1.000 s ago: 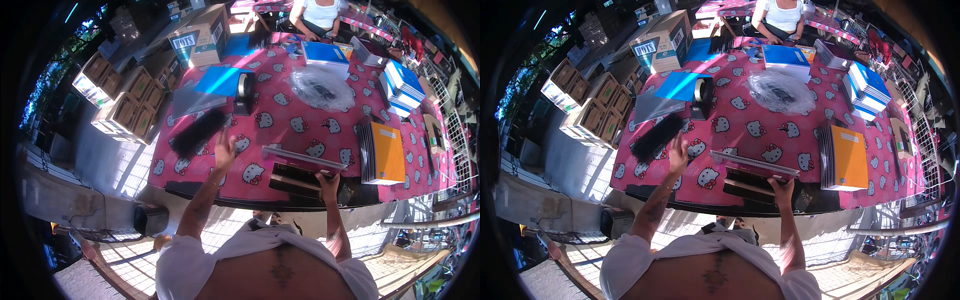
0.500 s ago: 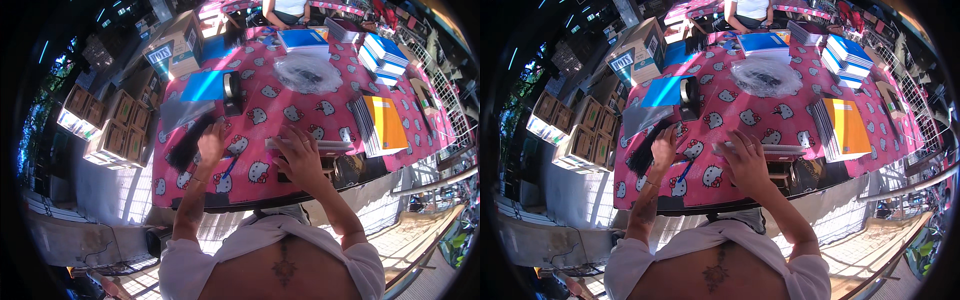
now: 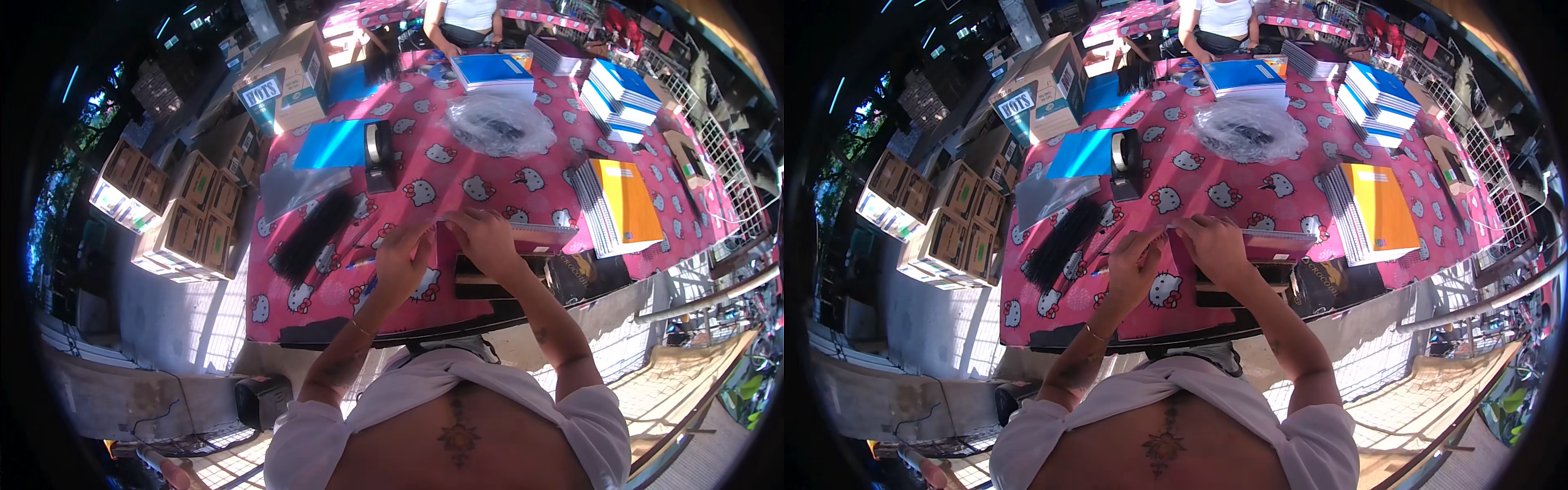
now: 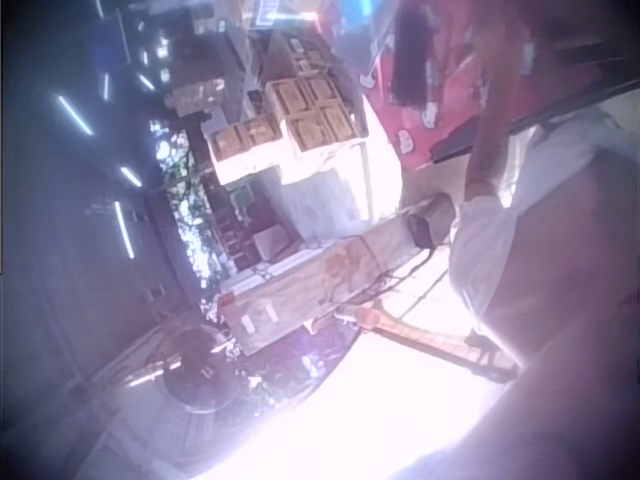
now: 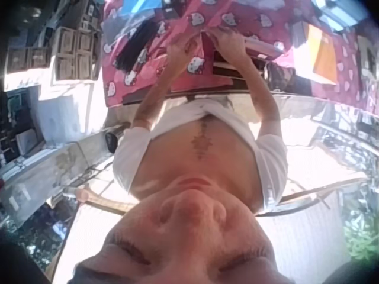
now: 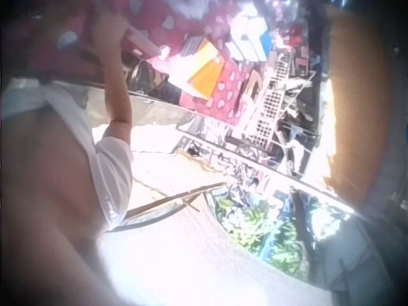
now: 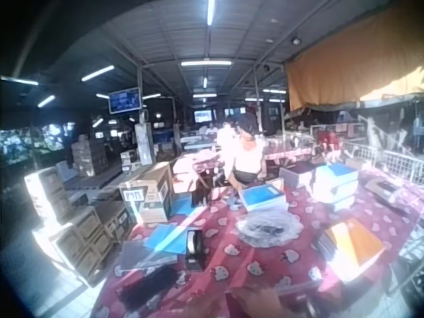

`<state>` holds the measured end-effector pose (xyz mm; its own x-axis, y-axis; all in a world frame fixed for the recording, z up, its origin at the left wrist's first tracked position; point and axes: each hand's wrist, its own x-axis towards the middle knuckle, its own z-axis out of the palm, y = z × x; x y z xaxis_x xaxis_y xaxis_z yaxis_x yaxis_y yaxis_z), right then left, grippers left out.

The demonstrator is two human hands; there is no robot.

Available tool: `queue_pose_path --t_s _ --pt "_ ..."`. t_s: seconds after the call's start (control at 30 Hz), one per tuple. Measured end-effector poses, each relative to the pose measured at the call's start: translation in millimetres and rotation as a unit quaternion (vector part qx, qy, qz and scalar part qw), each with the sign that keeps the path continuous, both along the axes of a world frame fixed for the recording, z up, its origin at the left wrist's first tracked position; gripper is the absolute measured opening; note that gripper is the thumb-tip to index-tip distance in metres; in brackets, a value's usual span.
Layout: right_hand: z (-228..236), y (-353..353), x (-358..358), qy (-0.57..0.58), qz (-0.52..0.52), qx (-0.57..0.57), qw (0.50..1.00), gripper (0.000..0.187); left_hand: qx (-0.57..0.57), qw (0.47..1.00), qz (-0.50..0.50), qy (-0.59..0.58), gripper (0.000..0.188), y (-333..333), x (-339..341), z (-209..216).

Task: The person organizes and stacks various notebooks on a table, including yellow, maroon, and blue spiral-bound notebooks, by hand.

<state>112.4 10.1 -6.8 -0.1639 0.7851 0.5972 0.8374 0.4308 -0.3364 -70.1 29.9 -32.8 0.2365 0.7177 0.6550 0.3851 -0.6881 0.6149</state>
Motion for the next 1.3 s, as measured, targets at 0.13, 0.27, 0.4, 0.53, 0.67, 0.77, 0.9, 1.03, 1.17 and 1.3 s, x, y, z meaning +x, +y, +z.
queue_pose_path --t_s 0.13,0.27,0.4,0.53,0.67,0.77,0.9,1.03,1.17,1.3 --pt "1 0 -1 0.005 -0.004 0.0 1.0 0.014 0.01 1.0 0.015 -0.012 0.019 1 3 -1" --pt "4 -2 -3 0.009 0.0 0.006 1.0 0.014 -0.034 0.998 0.051 0.014 0.018 4 2 -5" --pt "1 -6 -1 0.002 0.004 0.002 1.0 0.014 -0.036 0.994 0.067 0.073 0.02 10 3 -5" --pt "13 -12 2 0.036 0.031 -0.058 0.997 0.014 -0.025 0.995 -0.025 0.092 0.022 21 -6 13" --pt "17 -9 6 0.082 0.07 -0.073 0.992 0.016 -0.031 0.974 -0.148 0.169 0.027 41 -16 19" --pt "14 -3 17 0.078 0.101 -0.104 0.986 0.017 0.0 0.971 -0.141 0.195 0.029 38 -7 25" --pt "15 0 23 0.076 0.145 -0.093 0.982 0.016 -0.026 0.974 -0.147 0.172 0.027 34 -4 35" --pt "19 1 23 0.078 0.161 -0.128 0.975 0.018 0.012 0.965 -0.131 0.228 0.022 35 -1 34" --pt "14 6 25 0.081 0.178 -0.102 0.975 0.018 0.041 0.973 -0.137 0.18 0.023 40 0 27" --pt "14 5 35 0.047 0.168 -0.141 0.975 0.022 0.055 0.974 -0.124 0.183 0.021 38 10 26"
